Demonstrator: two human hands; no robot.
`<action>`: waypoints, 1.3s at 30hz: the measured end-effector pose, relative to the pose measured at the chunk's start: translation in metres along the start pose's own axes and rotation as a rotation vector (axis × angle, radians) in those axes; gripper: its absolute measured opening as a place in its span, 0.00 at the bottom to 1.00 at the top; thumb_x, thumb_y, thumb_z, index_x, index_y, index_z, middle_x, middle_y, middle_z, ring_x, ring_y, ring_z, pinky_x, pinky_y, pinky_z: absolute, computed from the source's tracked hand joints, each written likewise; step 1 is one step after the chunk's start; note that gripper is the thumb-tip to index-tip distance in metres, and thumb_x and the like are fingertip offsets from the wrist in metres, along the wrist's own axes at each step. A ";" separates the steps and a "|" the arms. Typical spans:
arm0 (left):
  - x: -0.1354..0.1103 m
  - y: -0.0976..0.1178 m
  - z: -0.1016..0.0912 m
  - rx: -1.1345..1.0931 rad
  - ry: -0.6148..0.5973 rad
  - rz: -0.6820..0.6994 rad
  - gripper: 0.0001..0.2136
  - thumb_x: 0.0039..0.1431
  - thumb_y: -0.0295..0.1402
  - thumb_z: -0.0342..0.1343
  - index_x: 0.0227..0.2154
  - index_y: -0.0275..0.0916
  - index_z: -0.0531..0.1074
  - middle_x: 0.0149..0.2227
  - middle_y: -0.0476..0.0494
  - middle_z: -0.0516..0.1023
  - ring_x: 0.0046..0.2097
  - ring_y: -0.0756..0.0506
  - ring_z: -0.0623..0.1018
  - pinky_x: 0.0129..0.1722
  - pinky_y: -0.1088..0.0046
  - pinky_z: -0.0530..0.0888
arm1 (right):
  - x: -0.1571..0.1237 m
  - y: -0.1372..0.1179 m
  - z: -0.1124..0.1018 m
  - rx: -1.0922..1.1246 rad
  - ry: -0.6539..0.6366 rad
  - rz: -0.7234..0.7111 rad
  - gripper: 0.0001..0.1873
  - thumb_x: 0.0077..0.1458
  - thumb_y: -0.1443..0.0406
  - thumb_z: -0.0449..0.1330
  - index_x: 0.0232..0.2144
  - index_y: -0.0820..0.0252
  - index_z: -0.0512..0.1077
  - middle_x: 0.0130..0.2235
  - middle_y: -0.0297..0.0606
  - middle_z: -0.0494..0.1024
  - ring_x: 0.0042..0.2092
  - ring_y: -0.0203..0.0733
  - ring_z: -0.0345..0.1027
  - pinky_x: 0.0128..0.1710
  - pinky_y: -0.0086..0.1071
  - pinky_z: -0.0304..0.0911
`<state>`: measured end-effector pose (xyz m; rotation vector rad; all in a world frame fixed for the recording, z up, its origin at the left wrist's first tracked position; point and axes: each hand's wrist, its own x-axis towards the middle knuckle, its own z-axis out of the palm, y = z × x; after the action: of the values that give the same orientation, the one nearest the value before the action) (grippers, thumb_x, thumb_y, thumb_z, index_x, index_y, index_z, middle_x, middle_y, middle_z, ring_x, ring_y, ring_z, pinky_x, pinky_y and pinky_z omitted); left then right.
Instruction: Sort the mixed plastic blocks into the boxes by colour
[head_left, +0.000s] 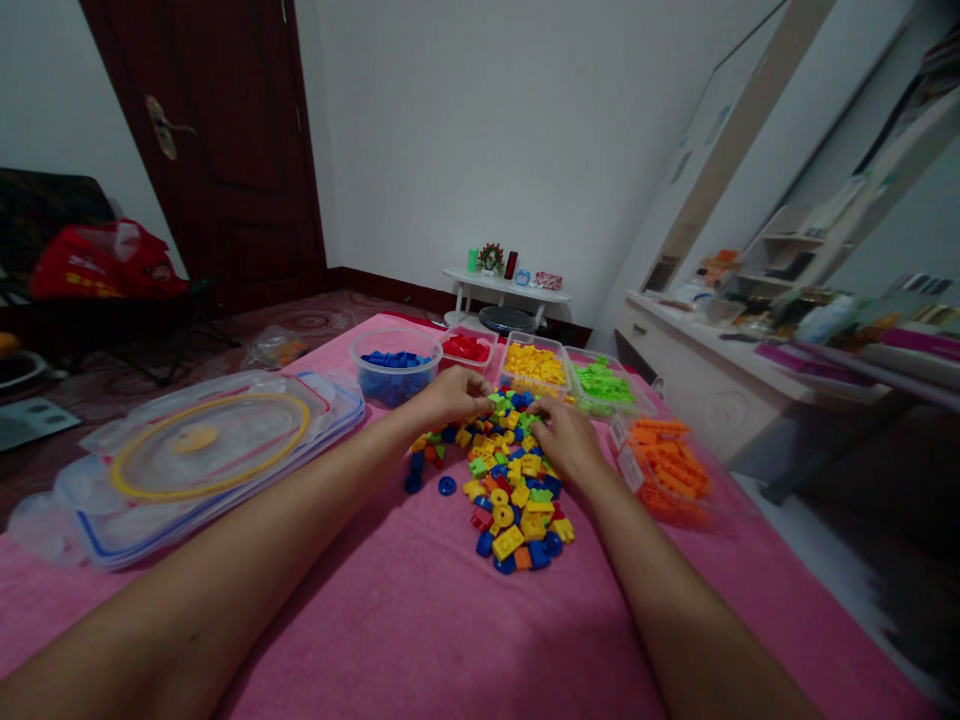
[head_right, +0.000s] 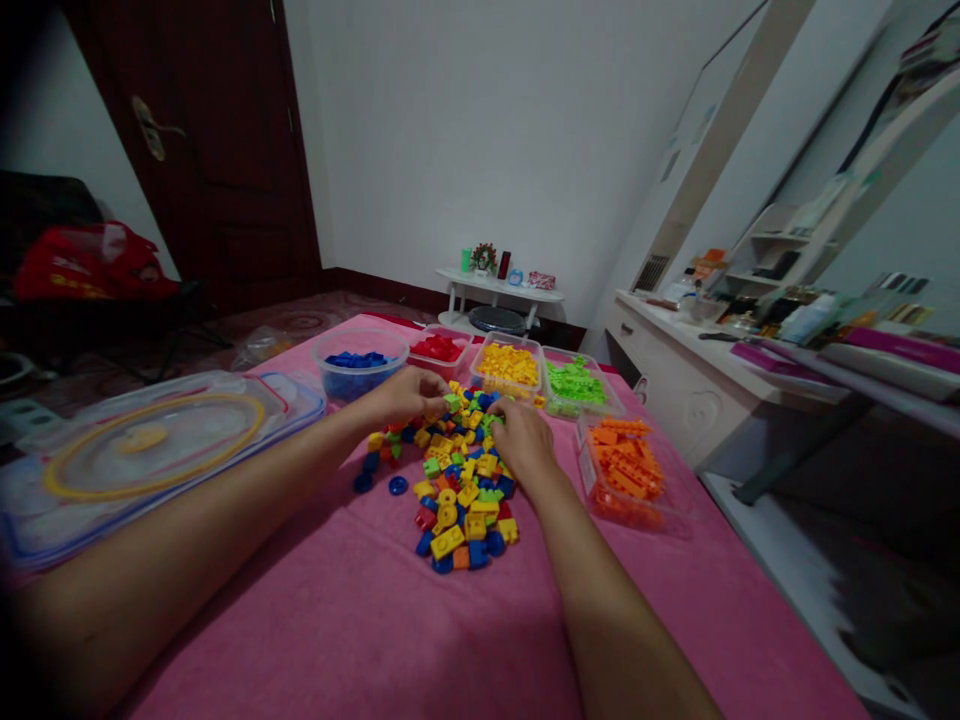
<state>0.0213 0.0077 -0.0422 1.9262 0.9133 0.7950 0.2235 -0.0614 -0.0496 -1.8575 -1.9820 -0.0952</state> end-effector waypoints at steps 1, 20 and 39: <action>0.000 -0.001 0.001 -0.019 -0.002 0.000 0.06 0.45 0.31 0.57 0.24 0.32 0.73 0.21 0.49 0.74 0.22 0.53 0.69 0.23 0.79 0.64 | 0.000 -0.001 0.000 -0.019 -0.019 -0.006 0.14 0.50 0.66 0.54 0.40 0.54 0.73 0.39 0.36 0.77 0.40 0.41 0.69 0.38 0.31 0.58; -0.005 0.001 0.005 0.160 -0.003 0.011 0.08 0.47 0.32 0.55 0.24 0.32 0.75 0.20 0.50 0.72 0.22 0.53 0.67 0.21 0.80 0.61 | -0.002 -0.005 -0.015 -0.071 -0.304 -0.068 0.28 0.44 0.74 0.53 0.46 0.49 0.75 0.46 0.36 0.78 0.48 0.44 0.70 0.47 0.31 0.60; -0.005 -0.001 0.012 0.222 -0.030 0.023 0.08 0.49 0.31 0.54 0.27 0.32 0.76 0.25 0.46 0.78 0.27 0.49 0.74 0.24 0.79 0.65 | 0.003 0.008 -0.015 0.027 -0.214 -0.071 0.21 0.39 0.75 0.56 0.36 0.57 0.78 0.34 0.37 0.79 0.36 0.41 0.70 0.34 0.29 0.59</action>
<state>0.0279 -0.0006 -0.0496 2.1379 0.9972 0.6994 0.2350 -0.0622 -0.0370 -1.8467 -2.1804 0.1145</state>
